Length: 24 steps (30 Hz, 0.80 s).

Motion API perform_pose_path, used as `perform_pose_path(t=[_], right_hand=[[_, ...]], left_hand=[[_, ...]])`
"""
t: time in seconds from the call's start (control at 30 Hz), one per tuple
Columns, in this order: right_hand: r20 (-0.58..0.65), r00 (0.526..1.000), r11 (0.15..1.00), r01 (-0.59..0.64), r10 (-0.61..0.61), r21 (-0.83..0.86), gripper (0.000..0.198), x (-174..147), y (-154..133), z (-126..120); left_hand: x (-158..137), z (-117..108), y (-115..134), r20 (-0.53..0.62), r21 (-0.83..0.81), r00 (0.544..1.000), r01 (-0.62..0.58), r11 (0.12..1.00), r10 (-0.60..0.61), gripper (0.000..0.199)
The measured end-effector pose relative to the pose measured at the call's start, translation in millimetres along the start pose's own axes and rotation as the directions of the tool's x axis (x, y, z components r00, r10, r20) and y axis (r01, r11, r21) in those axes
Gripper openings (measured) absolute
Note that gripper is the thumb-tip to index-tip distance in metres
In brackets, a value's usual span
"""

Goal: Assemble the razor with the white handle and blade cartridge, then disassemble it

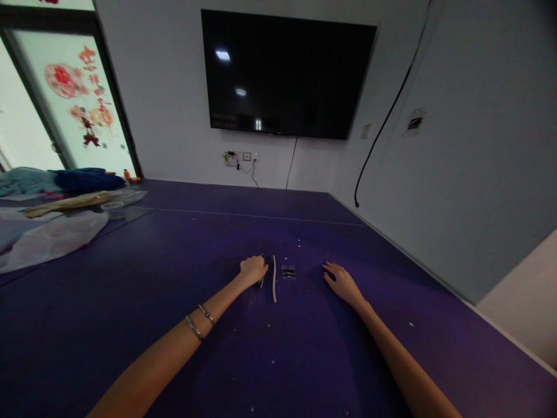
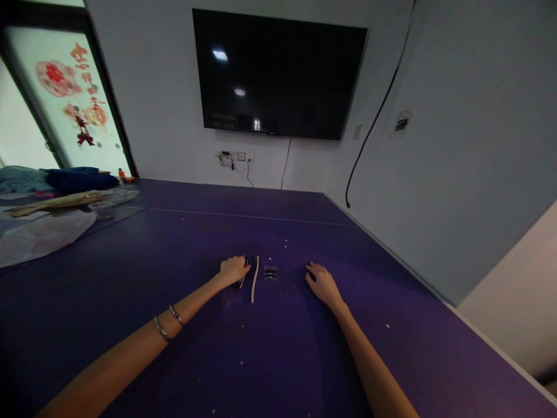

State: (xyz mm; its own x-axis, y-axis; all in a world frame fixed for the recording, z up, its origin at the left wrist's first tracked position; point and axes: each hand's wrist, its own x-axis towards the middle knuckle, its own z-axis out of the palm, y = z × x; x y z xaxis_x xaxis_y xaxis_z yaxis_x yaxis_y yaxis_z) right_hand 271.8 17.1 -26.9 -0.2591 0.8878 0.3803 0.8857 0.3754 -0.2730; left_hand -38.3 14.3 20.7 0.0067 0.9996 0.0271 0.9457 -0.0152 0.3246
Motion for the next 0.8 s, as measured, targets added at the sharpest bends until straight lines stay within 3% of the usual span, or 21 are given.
perform_pose_path(t=[0.13,0.23,0.47,0.63,0.8], right_hand=[[-0.016,1.000,1.000,0.001,-0.001,0.021,0.038,0.6,1.8,2.1],[-0.022,1.000,1.000,0.000,0.001,0.023,0.038,0.5,2.3,2.6],[-0.018,1.000,1.000,0.001,-0.001,-0.005,0.040,0.1,0.9,0.8],[-0.015,1.000,1.000,0.002,-0.003,-0.005,0.040,-0.1,0.4,-0.1],[-0.023,1.000,1.000,-0.002,0.003,0.019,0.039,0.1,2.1,1.3]], left_hand=[[5.0,-4.0,-2.8,0.015,-0.140,0.999,0.051,0.989,-0.049,0.028],[13.4,-13.0,-8.3,0.097,-0.324,0.993,0.099,0.941,-0.070,0.030],[28.6,-33.4,-27.6,0.302,-0.729,0.950,0.287,0.621,-0.084,0.026],[32.5,-36.7,-36.5,0.387,-0.809,0.908,0.418,0.414,-0.161,0.021],[35.4,-33.5,-42.0,0.507,-0.777,0.836,0.549,0.308,-0.209,0.024]])
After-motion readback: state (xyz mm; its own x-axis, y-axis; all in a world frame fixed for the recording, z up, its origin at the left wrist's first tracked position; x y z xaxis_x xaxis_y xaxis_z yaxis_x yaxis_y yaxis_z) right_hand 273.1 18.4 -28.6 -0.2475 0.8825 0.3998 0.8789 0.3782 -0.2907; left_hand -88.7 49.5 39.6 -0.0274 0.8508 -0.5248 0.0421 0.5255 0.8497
